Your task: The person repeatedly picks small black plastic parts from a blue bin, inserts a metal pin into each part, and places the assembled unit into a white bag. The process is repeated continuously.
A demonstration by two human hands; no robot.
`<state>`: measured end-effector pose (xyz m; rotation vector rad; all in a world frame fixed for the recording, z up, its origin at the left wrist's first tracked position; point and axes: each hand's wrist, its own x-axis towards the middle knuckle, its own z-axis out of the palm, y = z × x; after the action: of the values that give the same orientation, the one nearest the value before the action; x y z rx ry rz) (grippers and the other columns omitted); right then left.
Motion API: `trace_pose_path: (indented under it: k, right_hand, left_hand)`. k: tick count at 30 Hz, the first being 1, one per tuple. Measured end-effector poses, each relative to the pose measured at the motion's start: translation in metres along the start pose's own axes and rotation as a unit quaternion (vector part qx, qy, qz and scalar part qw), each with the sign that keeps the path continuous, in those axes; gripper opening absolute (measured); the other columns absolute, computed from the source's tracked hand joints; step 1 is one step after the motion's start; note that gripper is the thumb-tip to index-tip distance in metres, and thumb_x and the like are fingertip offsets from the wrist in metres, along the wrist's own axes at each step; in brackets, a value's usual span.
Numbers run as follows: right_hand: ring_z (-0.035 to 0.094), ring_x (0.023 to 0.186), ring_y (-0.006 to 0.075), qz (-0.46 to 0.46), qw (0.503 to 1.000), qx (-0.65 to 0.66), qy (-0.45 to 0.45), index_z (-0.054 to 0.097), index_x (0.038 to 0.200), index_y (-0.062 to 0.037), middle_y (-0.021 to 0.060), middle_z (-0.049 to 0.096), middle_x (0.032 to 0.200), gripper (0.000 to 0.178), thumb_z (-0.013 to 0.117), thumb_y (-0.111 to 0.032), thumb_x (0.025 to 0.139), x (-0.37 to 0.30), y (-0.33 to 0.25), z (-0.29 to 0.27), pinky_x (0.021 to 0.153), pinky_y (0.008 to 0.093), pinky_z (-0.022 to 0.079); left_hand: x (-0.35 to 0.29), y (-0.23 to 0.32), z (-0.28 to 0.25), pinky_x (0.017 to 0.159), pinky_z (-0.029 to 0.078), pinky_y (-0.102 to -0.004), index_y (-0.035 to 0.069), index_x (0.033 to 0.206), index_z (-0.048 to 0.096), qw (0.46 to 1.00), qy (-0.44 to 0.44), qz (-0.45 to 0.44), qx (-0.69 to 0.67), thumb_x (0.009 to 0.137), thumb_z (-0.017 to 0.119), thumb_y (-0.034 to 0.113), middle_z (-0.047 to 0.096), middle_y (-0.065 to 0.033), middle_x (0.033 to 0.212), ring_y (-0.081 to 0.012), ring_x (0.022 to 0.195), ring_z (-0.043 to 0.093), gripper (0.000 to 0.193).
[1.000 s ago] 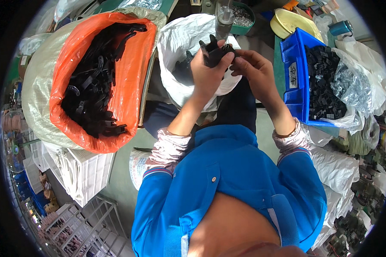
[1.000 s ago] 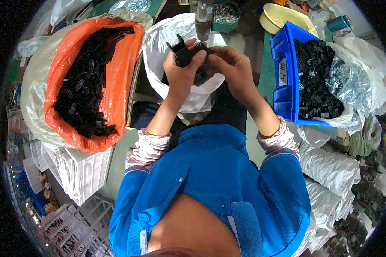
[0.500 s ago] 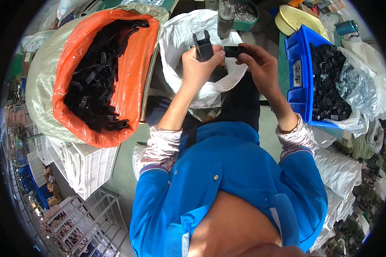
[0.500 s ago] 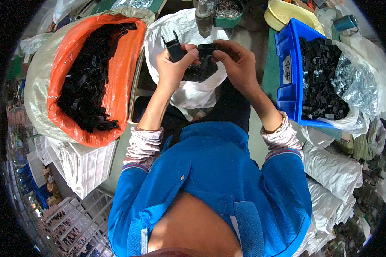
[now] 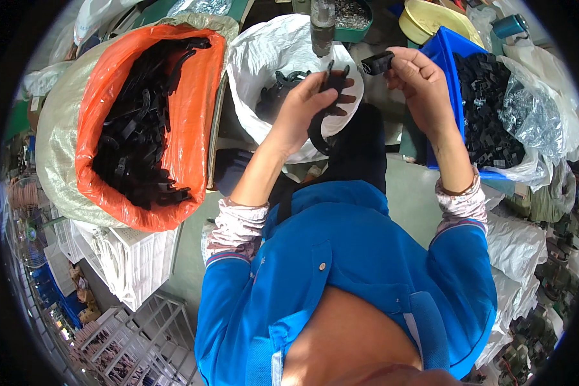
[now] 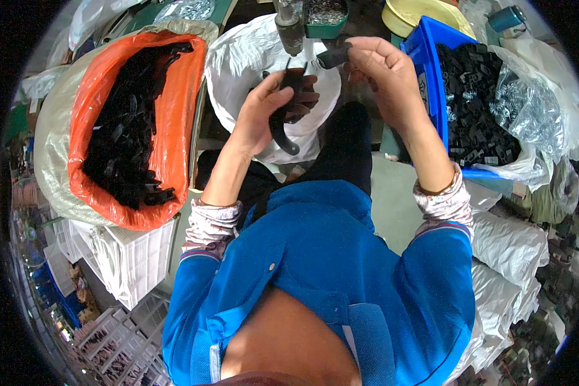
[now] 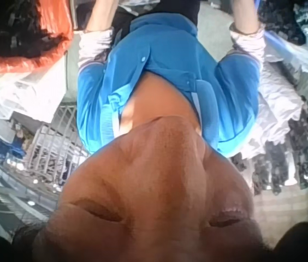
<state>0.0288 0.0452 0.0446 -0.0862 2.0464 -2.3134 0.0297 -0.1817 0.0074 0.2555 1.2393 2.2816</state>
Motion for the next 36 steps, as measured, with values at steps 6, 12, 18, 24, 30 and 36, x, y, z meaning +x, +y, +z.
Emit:
trace_pose_path:
  k: [6,12,18,24,30,36]
  right_hand:
    - [0.061,0.080,0.0079,-0.007,0.998,-0.025,-0.054,0.064,0.106,-0.0050,0.0031,0.067,0.091,0.023,0.063,-0.019,0.088,0.011,-0.013,-0.002,0.070,0.0220,0.047]
    - [0.061,0.079,0.0078,-0.007,0.995,-0.068,-0.075,0.065,0.104,-0.0049,0.0026,0.067,0.089,0.024,0.065,-0.020,0.087,0.013,-0.013,-0.006,0.068,0.0215,0.047]
    - [0.060,0.075,0.0067,-0.009,0.994,-0.073,-0.085,0.066,0.101,-0.0057,0.0020,0.067,0.088,0.020,0.066,-0.019,0.086,0.016,-0.011,-0.010,0.067,0.0209,0.047]
    - [0.059,0.077,0.0066,0.003,0.993,-0.082,-0.089,0.066,0.102,-0.0045,0.0017,0.067,0.087,0.020,0.065,-0.017,0.086,0.017,-0.006,-0.012,0.069,0.0210,0.047]
    - [0.060,0.080,0.0088,0.031,0.987,-0.124,-0.097,0.064,0.102,-0.0029,0.0032,0.065,0.091,0.020,0.065,-0.015,0.087,0.018,-0.003,-0.001,0.071,0.0233,0.048]
    - [0.060,0.081,0.0100,0.039,0.988,-0.104,-0.112,0.062,0.101,-0.0019,0.0052,0.065,0.090,0.018,0.064,-0.014,0.087,0.016,0.003,-0.003,0.069,0.0239,0.050]
  left_hand:
    - [-0.007,0.002,0.006,0.072,0.051,-0.0291,-0.003,0.130,0.042,0.998,-0.055,0.000,0.001,0.091,0.052,0.007,0.058,-0.0143,0.118,-0.0246,0.095,0.063,0.042]
    - [-0.008,-0.002,0.006,0.070,0.051,-0.0284,-0.003,0.130,0.042,0.996,-0.076,-0.009,0.036,0.091,0.055,0.012,0.056,-0.0148,0.120,-0.0243,0.093,0.064,0.043]
    - [-0.005,-0.009,0.007,0.068,0.051,-0.0277,-0.003,0.130,0.041,0.995,-0.093,-0.009,0.035,0.090,0.056,0.014,0.057,-0.0146,0.119,-0.0234,0.093,0.064,0.046]
    - [-0.003,-0.014,0.007,0.067,0.050,-0.0272,-0.003,0.131,0.038,0.996,-0.087,-0.013,0.020,0.090,0.056,0.014,0.057,-0.0153,0.118,-0.0235,0.092,0.064,0.048]
    - [0.000,-0.019,0.006,0.065,0.051,-0.0245,-0.002,0.134,0.036,0.996,-0.087,-0.004,0.012,0.092,0.055,0.018,0.053,-0.0197,0.124,-0.0250,0.094,0.064,0.050]
    - [0.002,-0.018,0.009,0.059,0.051,-0.0246,-0.002,0.128,0.038,0.997,-0.069,-0.002,0.014,0.091,0.056,0.018,0.056,-0.0207,0.119,-0.0257,0.090,0.065,0.046]
